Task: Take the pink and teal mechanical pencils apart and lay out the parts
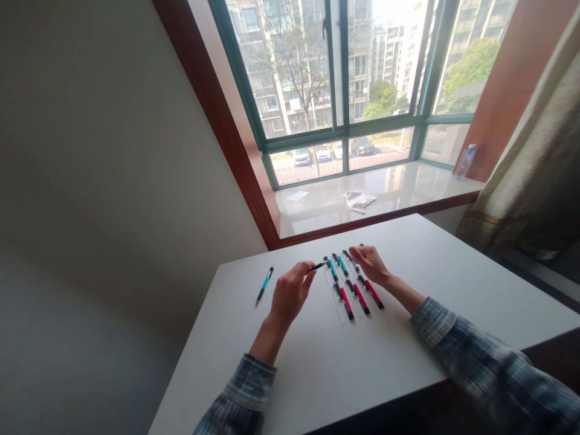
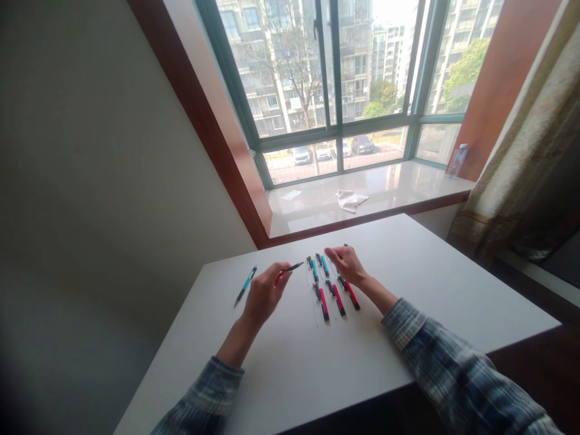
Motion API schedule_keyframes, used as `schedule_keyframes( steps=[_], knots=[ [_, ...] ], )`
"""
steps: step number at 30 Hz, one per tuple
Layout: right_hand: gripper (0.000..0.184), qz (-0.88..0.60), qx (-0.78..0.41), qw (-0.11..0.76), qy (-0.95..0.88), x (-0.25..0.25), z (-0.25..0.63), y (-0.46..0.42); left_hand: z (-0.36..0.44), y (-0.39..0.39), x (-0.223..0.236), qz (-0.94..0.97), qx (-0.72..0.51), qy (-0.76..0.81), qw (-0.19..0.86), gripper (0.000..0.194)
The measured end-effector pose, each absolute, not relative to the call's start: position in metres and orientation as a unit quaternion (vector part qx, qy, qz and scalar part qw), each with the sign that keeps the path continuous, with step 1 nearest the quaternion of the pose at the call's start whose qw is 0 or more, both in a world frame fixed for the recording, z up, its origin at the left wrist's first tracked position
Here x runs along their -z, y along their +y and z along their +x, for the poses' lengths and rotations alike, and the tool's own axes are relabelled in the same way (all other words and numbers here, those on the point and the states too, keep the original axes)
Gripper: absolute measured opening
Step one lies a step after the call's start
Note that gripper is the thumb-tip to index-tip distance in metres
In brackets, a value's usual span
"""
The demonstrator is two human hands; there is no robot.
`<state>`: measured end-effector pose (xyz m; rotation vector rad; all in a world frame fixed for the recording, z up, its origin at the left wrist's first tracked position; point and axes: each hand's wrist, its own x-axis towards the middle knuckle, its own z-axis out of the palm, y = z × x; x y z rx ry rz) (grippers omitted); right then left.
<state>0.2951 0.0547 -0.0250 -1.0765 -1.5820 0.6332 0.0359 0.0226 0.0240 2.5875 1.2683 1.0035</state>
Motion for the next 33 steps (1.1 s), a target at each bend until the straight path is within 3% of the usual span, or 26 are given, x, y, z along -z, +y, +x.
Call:
schedule_keyframes(
  steps=[7,22,26,33],
  knots=[
    [0.069,-0.455,-0.316,0.517,-0.653,0.027,0.289,0.048,0.096,0.028,-0.015,0.865,-0.323,0.384,0.006,0.018],
    [0.046,-0.384,-0.334,0.495,-0.704,0.012,0.294,0.047,0.09,0.022,-0.004,0.834,-0.348,0.414,0.113,0.023],
    [0.032,-0.353,-0.376,0.501,-0.695,0.011,0.297,0.05,0.089,0.022,-0.001,0.818,-0.353,0.438,0.122,0.022],
    [0.023,-0.313,-0.433,0.52,-0.667,0.009,0.301,0.051,0.092,0.023,0.007,0.788,-0.403,0.428,0.186,0.024]
  ],
)
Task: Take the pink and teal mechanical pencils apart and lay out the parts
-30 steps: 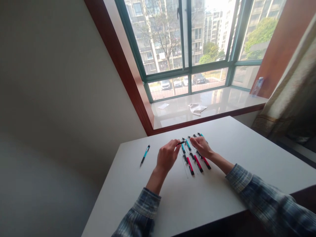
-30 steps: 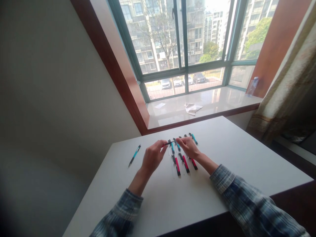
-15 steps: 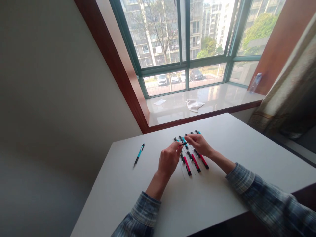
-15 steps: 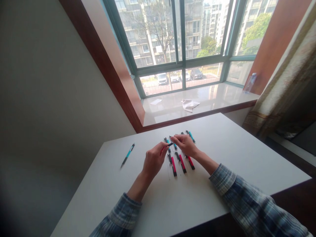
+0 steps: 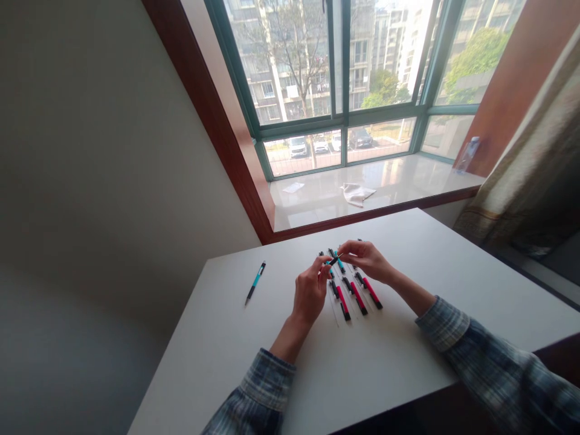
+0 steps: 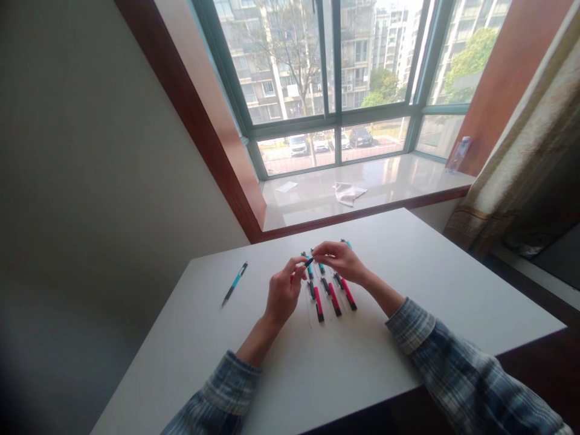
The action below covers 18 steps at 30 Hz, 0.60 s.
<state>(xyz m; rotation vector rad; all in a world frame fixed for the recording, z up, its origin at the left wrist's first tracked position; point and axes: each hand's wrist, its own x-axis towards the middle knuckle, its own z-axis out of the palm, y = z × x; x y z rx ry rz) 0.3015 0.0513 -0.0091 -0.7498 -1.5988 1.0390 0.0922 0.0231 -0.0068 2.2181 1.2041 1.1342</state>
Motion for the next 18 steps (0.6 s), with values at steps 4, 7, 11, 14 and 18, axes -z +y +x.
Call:
schedule_keyframes(
  steps=[4,7,11,14,18],
  knots=[
    [0.025,-0.329,-0.423,0.542,-0.648,0.009,0.311,0.055,0.093,0.023,0.008,0.769,-0.42,0.421,0.233,0.03],
    [0.031,-0.381,-0.376,0.583,-0.611,0.011,0.325,0.062,0.094,0.024,0.007,0.748,-0.443,0.432,0.24,0.033],
    [0.033,-0.443,-0.291,0.619,-0.58,0.011,0.346,0.07,0.092,0.028,0.007,0.729,-0.473,0.442,0.221,0.032],
    [0.033,-0.481,-0.248,0.627,-0.561,0.011,0.359,0.065,0.089,0.03,0.006,0.735,-0.474,0.44,0.203,0.031],
    [0.031,-0.526,-0.205,0.584,-0.583,0.019,0.367,0.04,0.087,0.03,0.007,0.742,-0.467,0.439,0.195,0.031]
  ],
)
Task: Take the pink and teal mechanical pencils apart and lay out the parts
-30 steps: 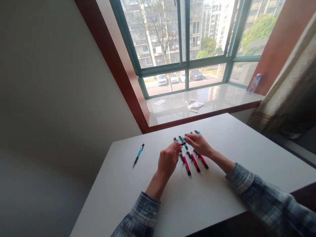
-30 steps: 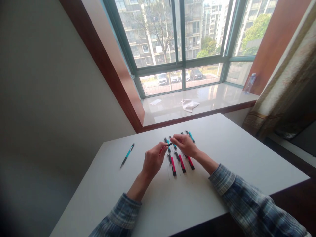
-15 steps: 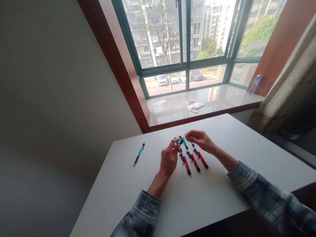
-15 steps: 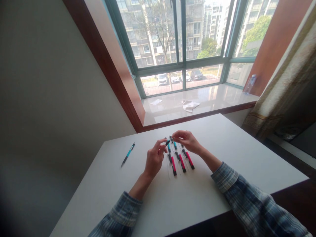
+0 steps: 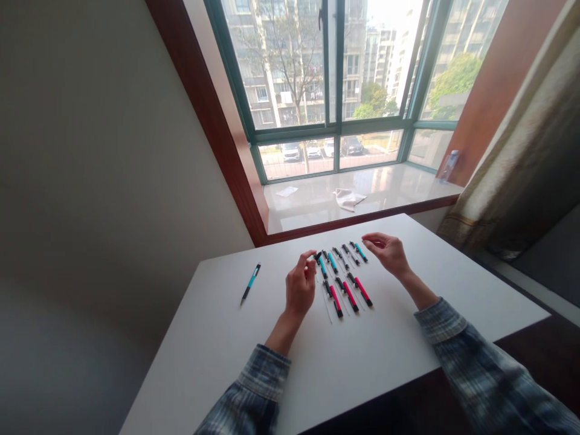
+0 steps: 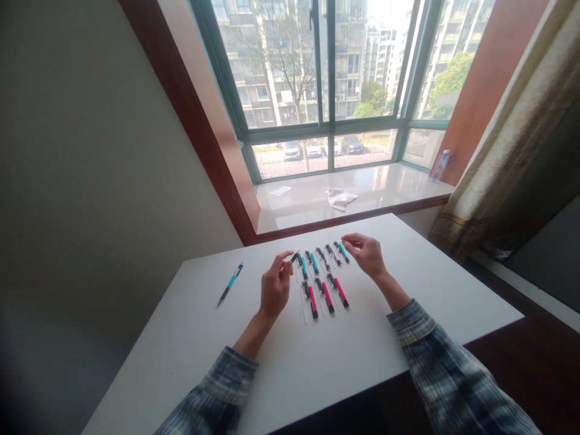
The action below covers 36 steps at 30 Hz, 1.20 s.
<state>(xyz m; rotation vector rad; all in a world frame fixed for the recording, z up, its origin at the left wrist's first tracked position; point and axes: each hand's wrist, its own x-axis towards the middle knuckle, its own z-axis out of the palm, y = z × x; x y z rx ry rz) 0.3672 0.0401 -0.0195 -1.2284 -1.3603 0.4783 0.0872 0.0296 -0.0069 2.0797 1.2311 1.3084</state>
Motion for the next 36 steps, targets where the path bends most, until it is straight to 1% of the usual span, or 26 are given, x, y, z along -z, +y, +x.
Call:
schedule_keyframes(
  steps=[5,8,11,19,29,31,33,36],
  knots=[
    [0.03,-0.558,-0.162,0.485,-0.653,0.038,0.365,-0.001,0.088,0.027,0.007,0.749,-0.459,0.436,0.196,0.031],
    [0.021,-0.577,-0.152,0.422,-0.682,0.045,0.356,-0.012,0.088,0.026,0.008,0.748,-0.461,0.433,0.201,0.032],
    [0.02,-0.604,-0.159,0.399,-0.671,0.048,0.348,-0.01,0.086,0.025,0.01,0.746,-0.465,0.43,0.206,0.033],
    [0.027,-0.647,-0.169,0.396,-0.63,0.053,0.343,0.002,0.087,0.022,0.009,0.746,-0.471,0.419,0.215,0.035],
    [0.033,-0.624,-0.188,0.408,-0.64,0.056,0.348,-0.001,0.088,0.024,0.013,0.738,-0.471,0.423,0.235,0.023],
    [0.033,-0.621,-0.176,0.431,-0.63,0.054,0.347,-0.003,0.088,0.024,0.013,0.739,-0.475,0.416,0.234,0.018],
    [0.033,-0.619,-0.157,0.473,-0.607,0.051,0.343,-0.006,0.089,0.023,0.011,0.749,-0.476,0.405,0.222,0.016],
    [0.033,-0.606,-0.142,0.52,-0.585,0.044,0.335,-0.01,0.09,0.017,0.008,0.779,-0.457,0.379,0.204,0.019]
  ],
)
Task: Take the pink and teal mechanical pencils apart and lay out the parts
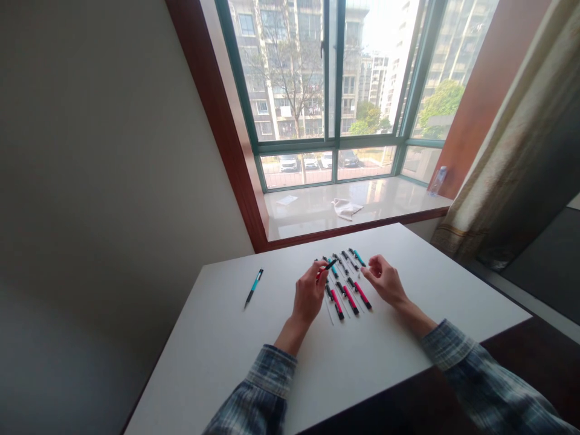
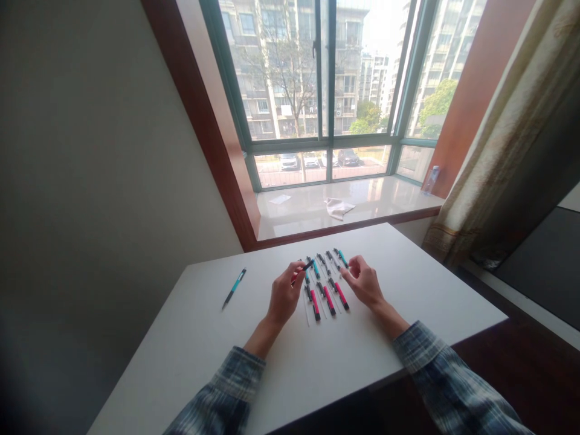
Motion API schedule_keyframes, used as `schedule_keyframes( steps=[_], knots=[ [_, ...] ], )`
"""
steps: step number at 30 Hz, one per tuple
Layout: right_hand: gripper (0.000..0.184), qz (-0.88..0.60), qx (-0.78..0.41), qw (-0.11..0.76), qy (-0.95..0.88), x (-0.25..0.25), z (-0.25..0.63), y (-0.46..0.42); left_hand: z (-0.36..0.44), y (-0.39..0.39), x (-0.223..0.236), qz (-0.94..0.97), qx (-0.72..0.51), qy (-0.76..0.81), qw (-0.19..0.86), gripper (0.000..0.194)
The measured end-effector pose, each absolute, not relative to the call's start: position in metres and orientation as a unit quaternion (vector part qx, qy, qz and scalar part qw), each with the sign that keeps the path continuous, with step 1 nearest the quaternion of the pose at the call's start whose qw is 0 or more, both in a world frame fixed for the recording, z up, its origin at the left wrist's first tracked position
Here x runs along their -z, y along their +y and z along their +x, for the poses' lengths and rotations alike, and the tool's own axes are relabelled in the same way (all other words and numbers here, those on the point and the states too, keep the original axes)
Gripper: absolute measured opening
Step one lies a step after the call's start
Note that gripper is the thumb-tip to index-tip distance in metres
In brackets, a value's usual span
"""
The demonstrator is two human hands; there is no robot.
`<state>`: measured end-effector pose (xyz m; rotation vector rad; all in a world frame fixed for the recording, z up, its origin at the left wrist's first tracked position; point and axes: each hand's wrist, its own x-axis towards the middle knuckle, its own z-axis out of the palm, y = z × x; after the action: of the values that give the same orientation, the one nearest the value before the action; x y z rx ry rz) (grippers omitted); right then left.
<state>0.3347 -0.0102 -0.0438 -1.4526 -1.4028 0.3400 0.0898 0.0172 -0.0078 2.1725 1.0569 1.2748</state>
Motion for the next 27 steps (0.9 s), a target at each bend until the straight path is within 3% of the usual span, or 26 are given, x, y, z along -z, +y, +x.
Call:
schedule_keyframes(
  steps=[5,9,16,27],
  knots=[
    [0.06,-0.545,-0.22,0.521,-0.619,0.041,0.327,-0.011,0.094,0.007,0.004,0.826,-0.408,0.34,0.191,0.025],
    [0.066,-0.518,-0.276,0.508,-0.631,0.045,0.326,-0.009,0.1,0.004,0.006,0.849,-0.377,0.317,0.191,0.026],
    [0.069,-0.482,-0.319,0.478,-0.661,0.044,0.321,-0.01,0.107,0.001,0.012,0.877,-0.346,0.292,0.164,0.022],
    [0.055,-0.47,-0.324,0.494,-0.656,0.034,0.318,-0.013,0.107,0.001,0.012,0.859,-0.342,0.324,0.2,0.027]
  ],
)
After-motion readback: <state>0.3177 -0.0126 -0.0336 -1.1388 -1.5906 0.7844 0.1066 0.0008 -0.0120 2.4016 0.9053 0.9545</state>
